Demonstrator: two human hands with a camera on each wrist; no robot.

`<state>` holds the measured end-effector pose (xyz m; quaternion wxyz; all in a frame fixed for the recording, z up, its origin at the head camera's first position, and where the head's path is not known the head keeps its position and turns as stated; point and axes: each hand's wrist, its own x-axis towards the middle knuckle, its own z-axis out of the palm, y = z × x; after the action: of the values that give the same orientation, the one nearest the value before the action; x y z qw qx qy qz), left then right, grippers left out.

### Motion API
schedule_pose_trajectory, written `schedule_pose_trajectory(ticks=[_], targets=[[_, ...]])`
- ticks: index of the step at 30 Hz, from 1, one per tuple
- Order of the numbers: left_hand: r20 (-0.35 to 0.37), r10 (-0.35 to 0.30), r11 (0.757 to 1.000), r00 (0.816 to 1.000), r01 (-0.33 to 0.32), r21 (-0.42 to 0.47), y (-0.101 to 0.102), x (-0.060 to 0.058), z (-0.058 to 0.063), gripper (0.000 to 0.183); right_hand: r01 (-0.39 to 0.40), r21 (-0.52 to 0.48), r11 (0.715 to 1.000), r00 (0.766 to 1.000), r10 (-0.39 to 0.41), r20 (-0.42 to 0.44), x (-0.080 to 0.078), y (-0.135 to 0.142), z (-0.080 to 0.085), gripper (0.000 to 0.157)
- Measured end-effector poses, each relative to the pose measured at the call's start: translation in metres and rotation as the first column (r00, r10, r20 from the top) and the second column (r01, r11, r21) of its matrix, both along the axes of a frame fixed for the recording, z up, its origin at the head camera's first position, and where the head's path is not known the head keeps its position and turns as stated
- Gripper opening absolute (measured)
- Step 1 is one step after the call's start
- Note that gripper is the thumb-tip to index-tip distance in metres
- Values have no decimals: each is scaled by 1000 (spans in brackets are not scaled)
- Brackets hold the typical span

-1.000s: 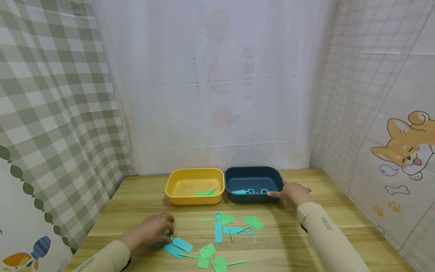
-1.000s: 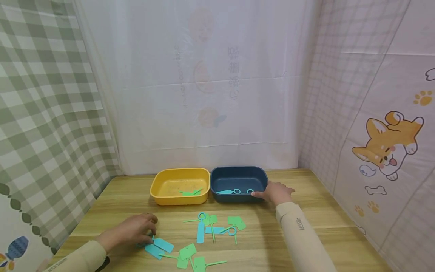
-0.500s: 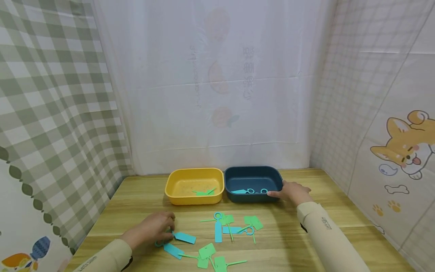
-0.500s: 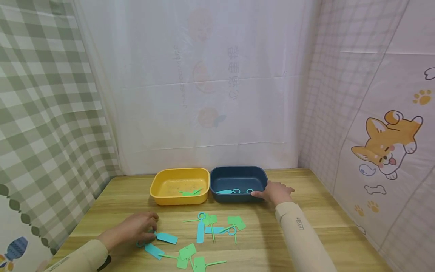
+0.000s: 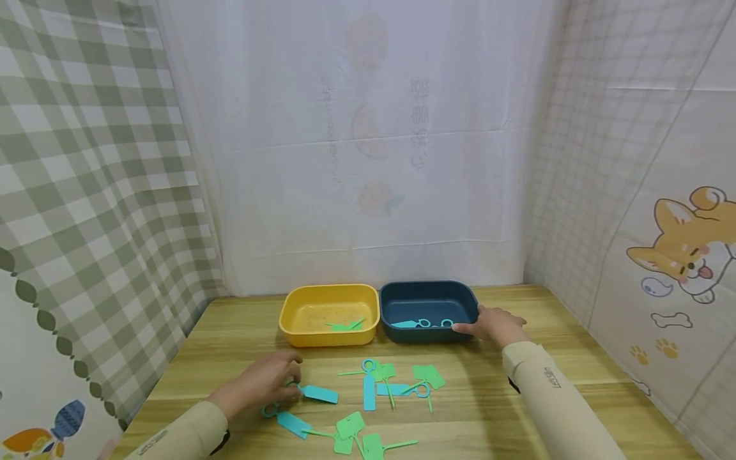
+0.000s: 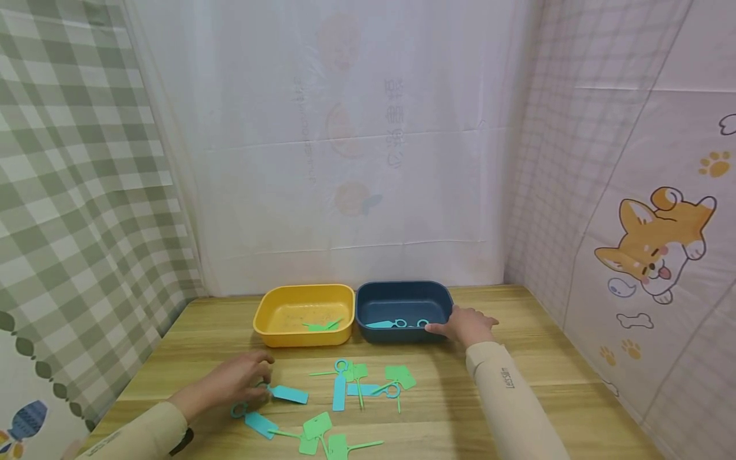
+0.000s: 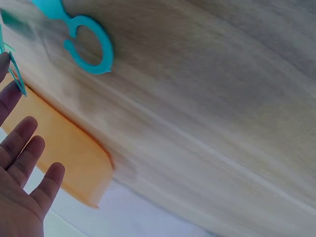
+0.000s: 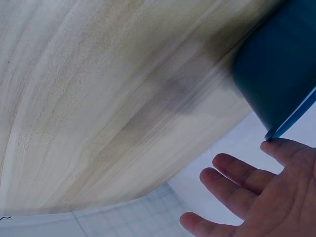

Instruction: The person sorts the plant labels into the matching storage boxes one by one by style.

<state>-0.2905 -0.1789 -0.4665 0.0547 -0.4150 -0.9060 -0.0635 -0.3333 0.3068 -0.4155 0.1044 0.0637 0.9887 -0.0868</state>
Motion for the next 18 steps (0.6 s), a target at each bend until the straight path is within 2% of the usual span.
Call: schedule_pose_trajectory(ticks=[7,14,18], targets=[[-29,-4,1000,1000,4,11,7,0,6,8,-2,1,1000,1000,2,-4,0,0,-3,114],[-30,9,999,1000,-10,-42,8,0,3,6,-3,-1,1000,1000,3,-2,0,0,-4,113],[-24,22,999,999,-23,-29,9,0,2,6,-5,2,1000,1000,5,-3,-1,1,-3,115]])
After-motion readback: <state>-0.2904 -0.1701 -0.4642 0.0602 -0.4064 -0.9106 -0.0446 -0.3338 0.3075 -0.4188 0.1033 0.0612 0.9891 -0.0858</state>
